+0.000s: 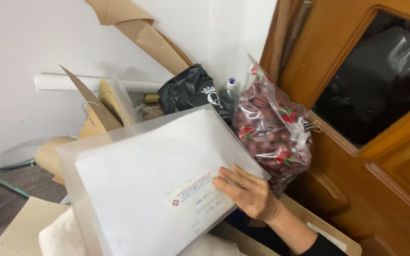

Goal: The person cuts a large piece of brown paper along a marked line using shears. They then handle a plastic bag containing a document, remove the document, and place it on the table. Finally, they resume cutting the brown paper along another marked line.

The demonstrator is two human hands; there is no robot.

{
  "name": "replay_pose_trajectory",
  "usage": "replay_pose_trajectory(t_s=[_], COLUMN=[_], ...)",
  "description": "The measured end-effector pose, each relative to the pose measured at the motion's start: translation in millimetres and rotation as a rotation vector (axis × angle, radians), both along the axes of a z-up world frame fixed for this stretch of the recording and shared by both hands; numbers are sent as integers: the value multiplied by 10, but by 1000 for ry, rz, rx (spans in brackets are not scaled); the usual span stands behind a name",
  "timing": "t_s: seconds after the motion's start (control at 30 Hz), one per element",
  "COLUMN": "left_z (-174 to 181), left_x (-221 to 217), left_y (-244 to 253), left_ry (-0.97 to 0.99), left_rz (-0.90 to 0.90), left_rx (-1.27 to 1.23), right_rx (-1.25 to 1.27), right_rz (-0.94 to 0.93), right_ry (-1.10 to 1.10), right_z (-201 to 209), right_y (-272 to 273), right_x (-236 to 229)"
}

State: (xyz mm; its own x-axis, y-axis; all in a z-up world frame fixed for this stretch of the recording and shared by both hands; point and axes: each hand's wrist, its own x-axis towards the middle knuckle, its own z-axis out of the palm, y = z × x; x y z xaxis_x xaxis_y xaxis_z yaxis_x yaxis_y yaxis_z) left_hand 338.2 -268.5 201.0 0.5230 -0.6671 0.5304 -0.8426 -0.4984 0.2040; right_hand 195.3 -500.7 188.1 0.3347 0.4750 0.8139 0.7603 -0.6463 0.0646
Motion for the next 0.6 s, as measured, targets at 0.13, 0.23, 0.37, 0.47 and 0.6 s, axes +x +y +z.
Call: replay_pose_trajectory(t_s=[0.13,0.23,0.37,0.47,0.6], left_z=[100,154,251,307,342], left_x=[-193,-299,-464,-598,-836], left_y=[-45,-51,-50,-29,19], left_ry=[75,133,210,272,363], left_rz=[9,16,24,29,35], left_rx=[-65,-110,-177,-226,-291], right_rx=[-5,-40,28,112,100], right_rz=[-42,-59,-61,-74,-186], right_ry=[-52,-108,-21,8,-65], right_z=[44,138,114,129,512], right_y=[-20,-8,-71,-121,-68], right_x=[-249,-383,-565,-682,-931])
